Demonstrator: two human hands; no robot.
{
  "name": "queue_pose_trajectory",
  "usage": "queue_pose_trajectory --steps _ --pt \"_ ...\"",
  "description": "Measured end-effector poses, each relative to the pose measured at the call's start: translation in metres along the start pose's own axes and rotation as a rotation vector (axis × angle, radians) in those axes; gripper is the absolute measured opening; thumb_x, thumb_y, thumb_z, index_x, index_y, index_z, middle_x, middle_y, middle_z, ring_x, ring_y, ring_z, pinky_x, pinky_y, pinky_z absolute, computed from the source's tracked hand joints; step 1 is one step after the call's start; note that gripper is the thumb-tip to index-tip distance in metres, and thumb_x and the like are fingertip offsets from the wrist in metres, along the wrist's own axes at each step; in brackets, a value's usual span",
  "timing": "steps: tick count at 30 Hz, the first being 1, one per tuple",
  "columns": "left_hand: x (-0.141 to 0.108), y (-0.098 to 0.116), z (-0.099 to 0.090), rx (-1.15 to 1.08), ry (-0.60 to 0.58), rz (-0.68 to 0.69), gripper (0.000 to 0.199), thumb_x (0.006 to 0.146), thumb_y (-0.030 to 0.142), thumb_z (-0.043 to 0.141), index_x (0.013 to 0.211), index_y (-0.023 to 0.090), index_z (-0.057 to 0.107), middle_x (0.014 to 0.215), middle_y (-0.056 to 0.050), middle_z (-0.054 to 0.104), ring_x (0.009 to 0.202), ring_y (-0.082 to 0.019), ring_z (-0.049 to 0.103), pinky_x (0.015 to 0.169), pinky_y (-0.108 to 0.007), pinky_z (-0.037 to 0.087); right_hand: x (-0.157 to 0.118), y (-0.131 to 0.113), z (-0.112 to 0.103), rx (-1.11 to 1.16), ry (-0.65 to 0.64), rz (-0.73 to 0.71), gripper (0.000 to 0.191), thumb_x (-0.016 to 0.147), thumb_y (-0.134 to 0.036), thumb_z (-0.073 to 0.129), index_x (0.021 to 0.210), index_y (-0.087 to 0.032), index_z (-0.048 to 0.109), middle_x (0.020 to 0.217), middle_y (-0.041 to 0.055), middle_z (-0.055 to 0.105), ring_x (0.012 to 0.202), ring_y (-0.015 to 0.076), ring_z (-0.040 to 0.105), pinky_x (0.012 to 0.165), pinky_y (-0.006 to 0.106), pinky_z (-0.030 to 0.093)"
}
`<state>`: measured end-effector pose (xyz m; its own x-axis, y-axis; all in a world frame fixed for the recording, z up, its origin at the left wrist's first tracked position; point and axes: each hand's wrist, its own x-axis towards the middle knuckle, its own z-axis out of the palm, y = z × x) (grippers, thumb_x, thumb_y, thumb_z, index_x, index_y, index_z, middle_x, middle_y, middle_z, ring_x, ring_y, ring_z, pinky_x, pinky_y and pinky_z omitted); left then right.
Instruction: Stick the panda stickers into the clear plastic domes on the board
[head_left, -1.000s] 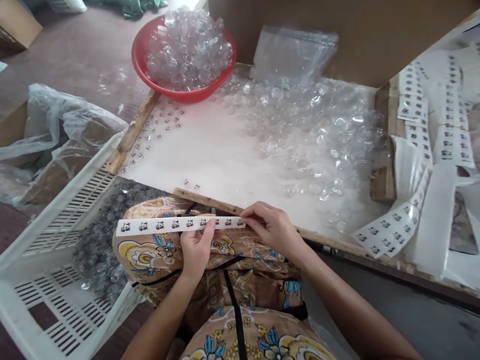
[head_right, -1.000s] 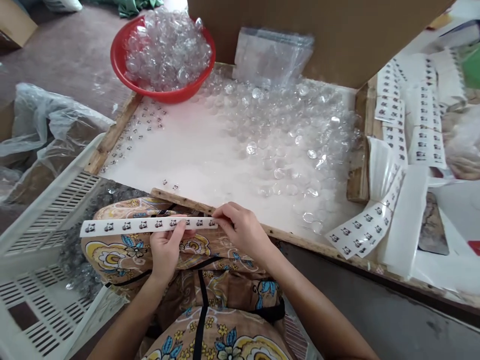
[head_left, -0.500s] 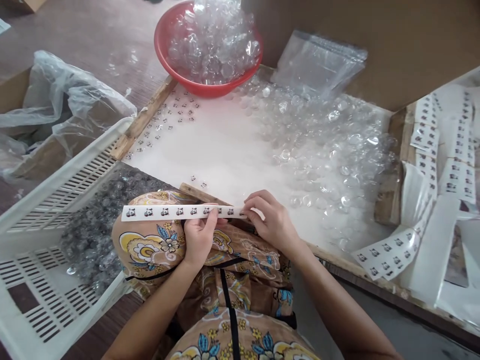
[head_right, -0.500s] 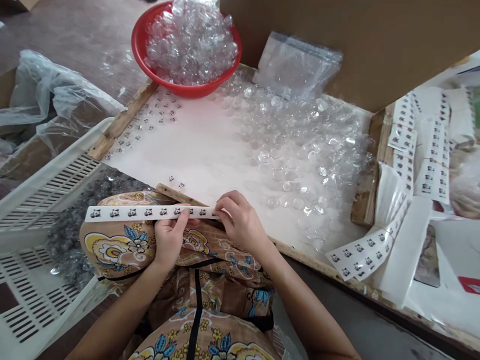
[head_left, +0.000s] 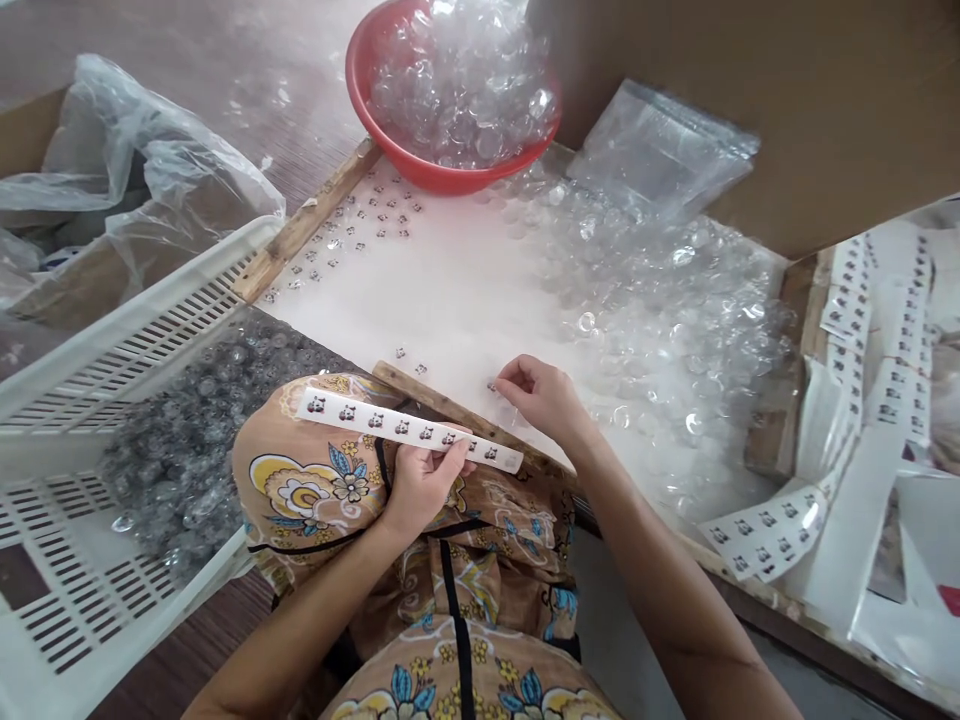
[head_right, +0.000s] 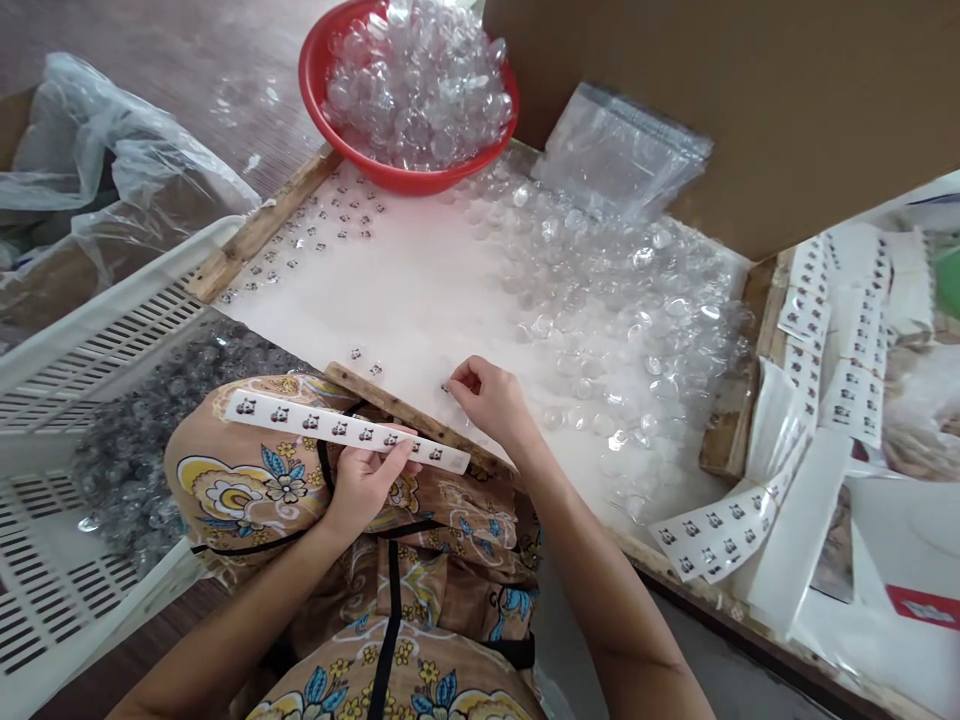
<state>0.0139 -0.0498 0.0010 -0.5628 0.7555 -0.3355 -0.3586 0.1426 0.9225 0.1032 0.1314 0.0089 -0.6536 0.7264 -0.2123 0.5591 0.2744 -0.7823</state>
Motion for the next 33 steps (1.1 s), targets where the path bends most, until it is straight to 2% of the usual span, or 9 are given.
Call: queue_pose_trajectory --steps 6,12,14,18,23,27,30,33 --pt "-0.001 0.002 0.000 -0.047 -0.002 -0.035 0.024 0.077 0.040 0.073 0.085 0.018 0.072 0.070 -0.003 0.071 0.057 -0.018 0.068 0.057 -0.028 0.060 -0.001 -0.002 0.006 -0.120 0.012 -0.013 0.007 0.079 -0.027 0.061 0.075 -0.021 0.060 0.068 -0.0011 0.063 0.060 0.0138 0.054 0.060 0.027 0.041" --pt "0.000 0.002 0.001 -0.063 0.004 -0.039 0.025 0.076 0.041 0.074 0.084 0.017 0.072 0.072 -0.003 0.072 0.059 -0.018 0.069 0.058 -0.029 0.060 0.003 -0.014 0.022 -0.357 0.088 -0.162 0.004 0.084 -0.020 0.057 0.081 -0.021 0.060 0.086 0.0065 0.064 0.072 0.0194 0.059 0.067 0.030 0.042" --pt "0.001 0.002 0.001 -0.079 0.021 -0.047 0.027 0.074 0.042 0.075 0.085 0.017 0.071 0.072 -0.004 0.073 0.059 -0.019 0.070 0.057 -0.029 0.060 0.005 -0.018 0.025 -0.354 0.085 -0.164 0.005 0.085 -0.019 0.057 0.087 -0.021 0.061 0.090 0.0071 0.066 0.072 0.0198 0.061 0.068 0.031 0.043" --pt "0.004 0.002 0.001 -0.103 0.049 -0.053 0.030 0.073 0.042 0.076 0.086 0.016 0.071 0.071 -0.003 0.073 0.055 -0.018 0.069 0.053 -0.027 0.059 0.001 -0.017 0.019 -0.266 0.093 -0.145 0.020 0.086 -0.017 0.056 0.105 -0.022 0.060 0.087 0.0034 0.071 0.071 0.0189 0.063 0.069 0.030 0.044" --pt "0.006 -0.001 0.002 -0.092 0.050 -0.031 0.031 0.076 0.042 0.075 0.088 0.014 0.072 0.070 -0.004 0.073 0.054 -0.016 0.069 0.053 -0.024 0.059 -0.012 -0.003 0.010 -0.244 0.098 -0.193 0.007 0.086 -0.021 0.057 0.086 -0.021 0.064 0.086 0.0047 0.069 0.070 0.0170 0.062 0.067 0.028 0.045" --pt "0.006 -0.003 0.002 -0.073 0.041 -0.019 0.030 0.078 0.041 0.074 0.089 0.013 0.073 0.072 -0.004 0.075 0.056 -0.016 0.070 0.054 -0.024 0.059 -0.008 -0.002 0.019 -0.271 0.103 -0.216 0.008 0.084 -0.019 0.057 0.080 -0.021 0.063 0.082 0.0050 0.067 0.071 0.0179 0.061 0.067 0.029 0.044" --pt "0.006 -0.002 0.002 -0.056 0.037 -0.014 0.029 0.078 0.039 0.073 0.089 0.013 0.073 0.071 -0.004 0.075 0.055 -0.017 0.070 0.053 -0.024 0.059 0.004 -0.011 0.029 -0.267 0.094 -0.207 0.007 0.083 -0.017 0.058 0.087 -0.021 0.061 0.080 0.0035 0.068 0.071 0.0187 0.061 0.067 0.029 0.043" --pt "0.006 -0.001 0.002 -0.043 0.049 -0.010 0.028 0.077 0.039 0.074 0.089 0.013 0.072 0.072 -0.004 0.075 0.056 -0.018 0.070 0.053 -0.025 0.058 0.008 -0.019 0.028 -0.247 0.080 -0.193 0.016 0.083 -0.014 0.057 0.098 -0.021 0.058 0.080 0.0021 0.069 0.071 0.0184 0.062 0.066 0.029 0.043"
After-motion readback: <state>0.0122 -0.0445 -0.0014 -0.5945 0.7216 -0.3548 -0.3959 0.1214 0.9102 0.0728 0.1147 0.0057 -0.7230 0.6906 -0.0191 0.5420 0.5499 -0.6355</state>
